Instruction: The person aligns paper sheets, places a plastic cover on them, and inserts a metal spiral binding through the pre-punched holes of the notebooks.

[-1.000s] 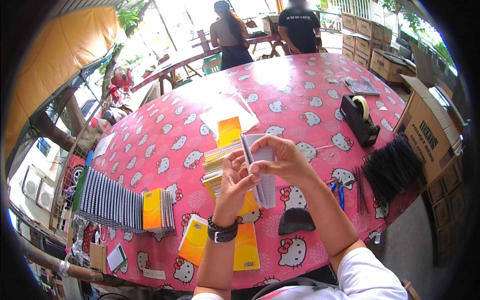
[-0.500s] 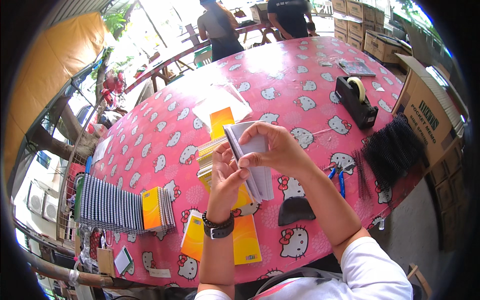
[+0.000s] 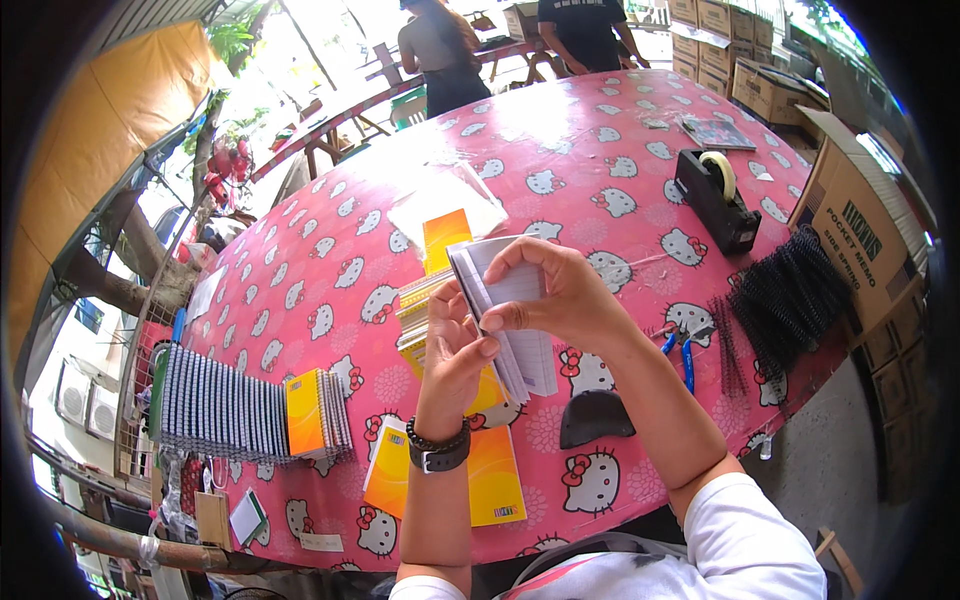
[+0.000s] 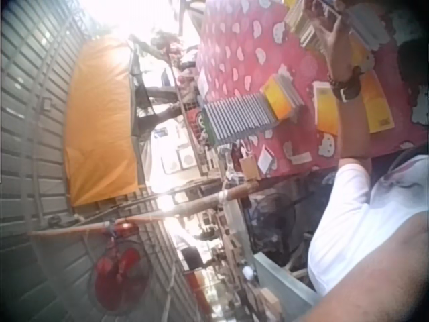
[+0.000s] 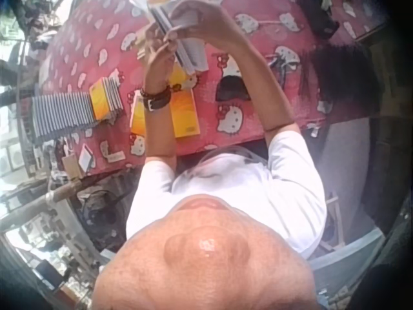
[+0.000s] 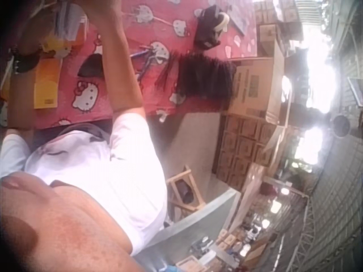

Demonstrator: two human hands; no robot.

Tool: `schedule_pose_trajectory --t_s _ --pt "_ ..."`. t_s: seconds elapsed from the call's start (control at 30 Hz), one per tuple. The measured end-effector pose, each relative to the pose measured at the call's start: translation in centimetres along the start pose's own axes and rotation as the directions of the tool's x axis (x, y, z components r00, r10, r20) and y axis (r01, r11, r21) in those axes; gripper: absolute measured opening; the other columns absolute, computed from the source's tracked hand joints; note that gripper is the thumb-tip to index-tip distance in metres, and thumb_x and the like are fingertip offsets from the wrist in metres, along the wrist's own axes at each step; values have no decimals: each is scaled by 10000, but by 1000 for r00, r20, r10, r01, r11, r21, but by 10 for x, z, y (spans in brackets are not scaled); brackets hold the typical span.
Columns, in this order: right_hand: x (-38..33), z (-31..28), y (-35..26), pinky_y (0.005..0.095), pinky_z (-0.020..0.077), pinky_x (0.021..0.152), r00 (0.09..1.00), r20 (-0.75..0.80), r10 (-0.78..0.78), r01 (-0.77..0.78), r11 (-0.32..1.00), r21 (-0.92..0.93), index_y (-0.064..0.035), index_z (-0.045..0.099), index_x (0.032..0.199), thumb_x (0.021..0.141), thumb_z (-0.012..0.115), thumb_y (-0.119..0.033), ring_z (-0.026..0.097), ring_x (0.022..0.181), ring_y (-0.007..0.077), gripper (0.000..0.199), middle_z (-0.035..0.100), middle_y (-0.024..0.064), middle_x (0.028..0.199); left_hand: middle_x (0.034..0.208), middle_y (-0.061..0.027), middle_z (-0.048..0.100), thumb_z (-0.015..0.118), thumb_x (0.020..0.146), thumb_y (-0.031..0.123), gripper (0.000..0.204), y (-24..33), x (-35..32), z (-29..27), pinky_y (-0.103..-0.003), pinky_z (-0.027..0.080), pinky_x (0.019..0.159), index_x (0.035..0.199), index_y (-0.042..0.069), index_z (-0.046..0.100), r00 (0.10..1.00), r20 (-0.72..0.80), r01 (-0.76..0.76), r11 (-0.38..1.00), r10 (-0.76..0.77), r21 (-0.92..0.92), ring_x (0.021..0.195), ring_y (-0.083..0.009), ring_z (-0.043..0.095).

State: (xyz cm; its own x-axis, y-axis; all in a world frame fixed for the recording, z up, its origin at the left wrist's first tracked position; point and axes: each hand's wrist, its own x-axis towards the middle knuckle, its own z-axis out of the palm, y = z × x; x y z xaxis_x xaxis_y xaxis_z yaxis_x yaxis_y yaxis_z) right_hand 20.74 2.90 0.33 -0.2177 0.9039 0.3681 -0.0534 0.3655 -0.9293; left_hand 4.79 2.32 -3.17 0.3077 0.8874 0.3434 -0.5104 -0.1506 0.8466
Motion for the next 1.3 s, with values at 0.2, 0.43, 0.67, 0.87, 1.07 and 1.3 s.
schedule_pose_trajectory --t_s 0.2,0.43,0.67,0.87,1.07,1.3 --pt "-4 7 -9 224 434 697 997 -66 -44 33 987 -157 -60 582 887 605 837 -272 529 796 68 435 569 1 865 1210 -83 419 729 677 196 753 -1 -1 -3 -313 362 945 1275 36 302 1000 16 14 1000 -13 -22 1144 -194 437" --pt "-5 6 -10 232 427 680 993 -91 -74 56 981 -188 -66 587 870 578 842 -333 528 778 83 471 565 12 851 1208 -80 427 713 677 195 751 -1 -1 -2 -316 352 964 1281 31 298 1000 15 23 1000 -23 -18 1157 -192 430" --pt "-4 5 -7 235 425 665 992 -84 -94 75 975 -207 -70 580 861 586 838 -335 524 769 83 461 563 12 839 1215 -85 434 711 675 189 762 0 -1 -2 -329 357 968 1290 47 285 998 24 51 998 -50 -37 1157 -206 443" --pt "-4 4 -7 237 429 665 992 -85 -94 74 974 -213 -72 576 859 597 832 -335 526 773 82 451 564 13 837 1219 -87 434 715 676 192 768 -1 -1 -1 -336 355 973 1291 43 280 998 19 53 997 -52 -50 1161 -210 441" --pt "-3 4 -5 233 433 665 994 -71 -78 64 982 -176 -71 574 865 606 829 -330 526 777 79 446 568 13 838 1220 -88 434 716 676 198 772 1 -1 0 -339 357 972 1293 43 279 999 27 46 998 -44 -47 1163 -213 440" --pt "-4 4 -6 235 437 668 993 -80 -91 73 977 -201 -71 576 865 613 827 -307 530 774 82 428 570 19 838 1213 -87 441 714 678 200 760 0 -1 1 -335 362 967 1285 46 284 999 23 47 998 -46 -52 1161 -207 442"
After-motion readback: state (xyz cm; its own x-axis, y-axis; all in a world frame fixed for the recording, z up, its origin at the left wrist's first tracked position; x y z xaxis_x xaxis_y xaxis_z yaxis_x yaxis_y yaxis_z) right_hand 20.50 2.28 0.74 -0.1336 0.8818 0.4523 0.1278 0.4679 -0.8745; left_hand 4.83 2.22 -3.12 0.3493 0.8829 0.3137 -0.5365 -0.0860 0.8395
